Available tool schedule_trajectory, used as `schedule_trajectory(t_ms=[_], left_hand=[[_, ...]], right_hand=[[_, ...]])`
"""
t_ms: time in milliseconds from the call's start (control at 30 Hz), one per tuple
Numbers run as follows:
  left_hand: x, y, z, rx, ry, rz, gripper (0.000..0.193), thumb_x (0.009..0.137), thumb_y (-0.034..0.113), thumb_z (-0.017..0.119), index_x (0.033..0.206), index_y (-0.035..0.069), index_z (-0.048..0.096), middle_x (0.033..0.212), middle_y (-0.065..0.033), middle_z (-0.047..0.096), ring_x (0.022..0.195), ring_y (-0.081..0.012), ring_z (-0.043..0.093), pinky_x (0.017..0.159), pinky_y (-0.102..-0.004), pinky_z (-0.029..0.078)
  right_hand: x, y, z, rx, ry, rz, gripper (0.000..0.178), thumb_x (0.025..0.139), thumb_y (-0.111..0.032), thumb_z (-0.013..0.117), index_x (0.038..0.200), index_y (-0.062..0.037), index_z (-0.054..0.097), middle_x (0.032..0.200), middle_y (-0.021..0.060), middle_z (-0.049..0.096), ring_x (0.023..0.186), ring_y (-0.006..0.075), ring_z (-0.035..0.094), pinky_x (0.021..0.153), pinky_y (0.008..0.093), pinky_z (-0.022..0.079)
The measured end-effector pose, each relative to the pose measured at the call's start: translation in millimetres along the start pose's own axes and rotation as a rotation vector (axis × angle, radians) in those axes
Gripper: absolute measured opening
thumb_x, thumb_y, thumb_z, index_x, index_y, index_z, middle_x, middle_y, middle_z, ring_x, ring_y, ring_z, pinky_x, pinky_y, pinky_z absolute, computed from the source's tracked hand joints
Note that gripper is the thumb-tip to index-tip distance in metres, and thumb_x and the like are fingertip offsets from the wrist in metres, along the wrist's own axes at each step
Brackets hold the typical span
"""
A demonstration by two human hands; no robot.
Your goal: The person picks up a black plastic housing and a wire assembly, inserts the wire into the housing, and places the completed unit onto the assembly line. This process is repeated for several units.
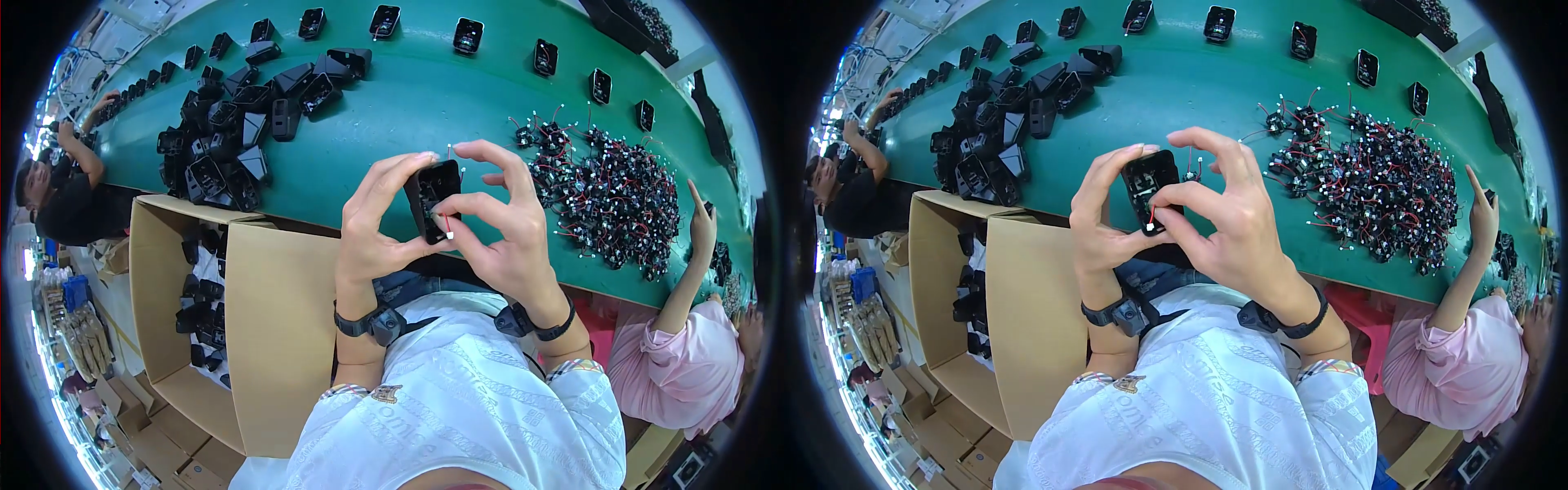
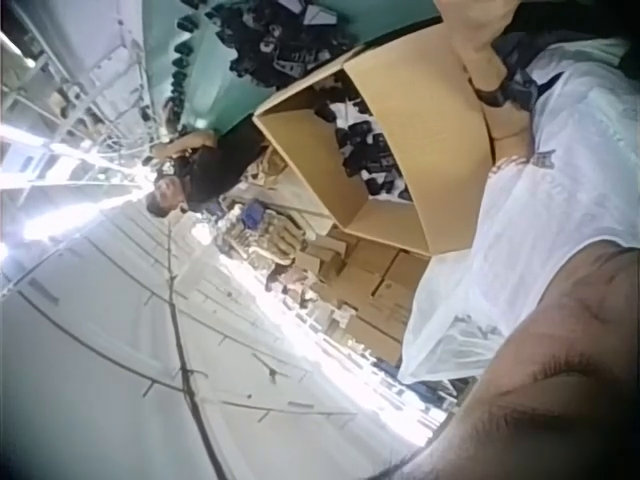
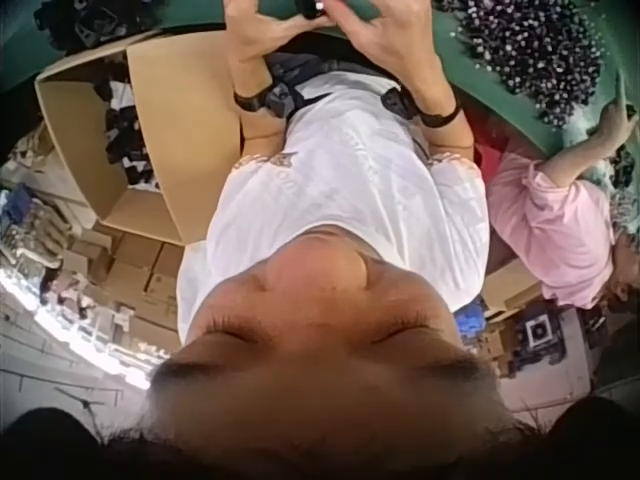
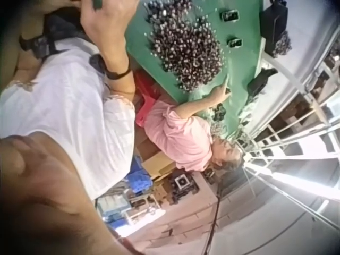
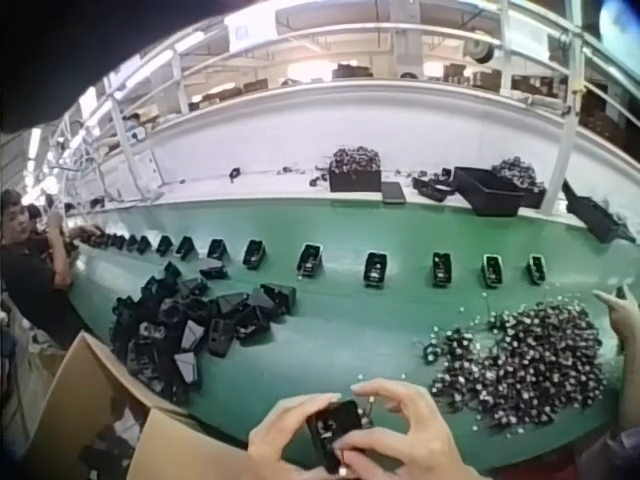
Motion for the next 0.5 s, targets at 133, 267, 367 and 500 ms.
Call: schedule_trajectory(t_ms=[133, 267, 367, 500], left_hand=[[-4.5, -1.7, 4.4, -0.196, 0.018, 0.086, 0.087, 0.061, 0.018, 0.099, 0.134, -0.004, 0.059, 0.132, -0.0207, 0.063, 0.124, -0.0323, 0.062, 0.105, -0.0438, 0.051], [-3.7, -3.0, 8.8, -0.154, -0.001, 0.076, 0.088, 0.06, 0.018, 0.1, 0.134, -0.004, 0.058, 0.132, -0.0217, 0.061, 0.124, -0.0341, 0.062, 0.106, -0.045, 0.051], [-2.6, -4.4, 12.3, -0.226, 0.055, 0.043, 0.084, 0.06, 0.017, 0.099, 0.134, 0.002, 0.062, 0.129, -0.0169, 0.067, 0.12, -0.0315, 0.064, 0.101, -0.0421, 0.053], [-10.8, -11.1, 16.5, -0.435, 0.061, -0.057, 0.094, 0.056, 0.02, 0.101, 0.138, -0.001, 0.059, 0.132, -0.0175, 0.064, 0.123, -0.0297, 0.062, 0.106, -0.0415, 0.049]], right_hand=[[-0.1, 1.2, -3.4, 0.116, -0.057, 0.043, 0.023, 0.072, -0.004, 0.081, 0.093, -0.0139, 0.077, 0.137, 0.0135, 0.06, 0.123, 0.0322, 0.06, 0.091, 0.0424, 0.051], [-4.2, -1.4, -2.8, -0.034, -0.004, -0.038, 0.022, 0.073, -0.005, 0.081, 0.093, -0.0144, 0.078, 0.141, 0.0132, 0.059, 0.124, 0.0328, 0.058, 0.09, 0.0426, 0.051], [-4.5, -1.0, -4.3, -0.088, 0.009, -0.09, 0.022, 0.075, -0.005, 0.08, 0.094, -0.0136, 0.078, 0.142, 0.0138, 0.059, 0.125, 0.0328, 0.057, 0.09, 0.0427, 0.051], [-7.7, -0.6, -3.4, -0.003, -0.038, -0.101, 0.024, 0.077, -0.009, 0.079, 0.1, -0.0121, 0.077, 0.142, 0.0156, 0.058, 0.124, 0.0336, 0.057, 0.091, 0.0432, 0.052]])
Point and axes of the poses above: each hand's wrist, its own x-axis towards the middle knuckle, its own z-axis out of the palm, y = z × x, the point moved 3 cm from there along x, towards the middle knuckle
